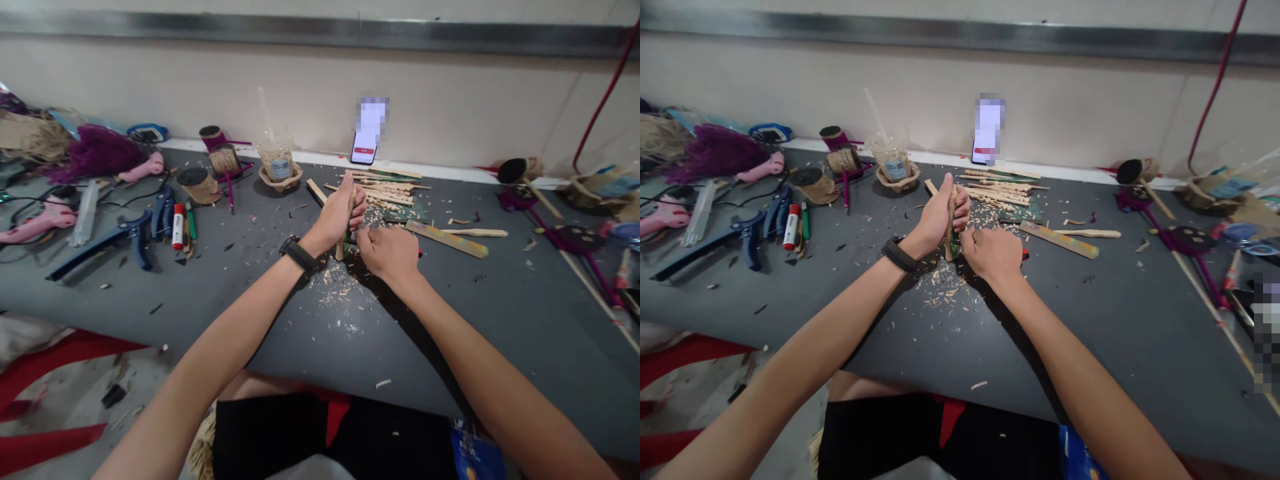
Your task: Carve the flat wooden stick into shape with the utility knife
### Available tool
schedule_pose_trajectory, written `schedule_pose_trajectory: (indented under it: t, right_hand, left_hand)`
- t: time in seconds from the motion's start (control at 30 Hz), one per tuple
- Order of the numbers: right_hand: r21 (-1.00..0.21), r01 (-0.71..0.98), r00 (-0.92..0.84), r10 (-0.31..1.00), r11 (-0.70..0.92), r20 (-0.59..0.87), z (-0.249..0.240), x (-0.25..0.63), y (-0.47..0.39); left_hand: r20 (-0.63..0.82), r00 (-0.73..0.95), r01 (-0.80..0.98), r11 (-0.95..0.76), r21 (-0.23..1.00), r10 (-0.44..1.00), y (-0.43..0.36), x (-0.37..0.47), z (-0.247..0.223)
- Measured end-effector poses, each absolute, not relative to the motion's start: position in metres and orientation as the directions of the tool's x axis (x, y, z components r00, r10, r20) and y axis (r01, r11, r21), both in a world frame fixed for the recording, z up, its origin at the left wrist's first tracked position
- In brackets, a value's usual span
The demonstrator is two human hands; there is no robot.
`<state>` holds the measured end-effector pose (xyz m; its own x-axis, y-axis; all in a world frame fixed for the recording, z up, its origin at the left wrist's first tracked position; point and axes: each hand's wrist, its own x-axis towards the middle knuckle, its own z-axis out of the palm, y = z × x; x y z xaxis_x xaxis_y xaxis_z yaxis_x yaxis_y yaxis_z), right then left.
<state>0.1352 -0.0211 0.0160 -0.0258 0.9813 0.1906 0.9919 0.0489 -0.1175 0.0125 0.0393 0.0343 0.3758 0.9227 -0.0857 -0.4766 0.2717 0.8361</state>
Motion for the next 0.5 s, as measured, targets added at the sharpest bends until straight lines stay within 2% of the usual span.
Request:
schedule_pose_trajectory:
  t: [0.5]
  right_hand:
    - [-0.142,0.988,-0.035,0.985,0.059,0.169,0.0087,0.1318,-0.0124]
  left_hand:
    - [-0.117,0.332,-0.454,0.267,0.85,0.936,0.0411,0.0127,0.0356]
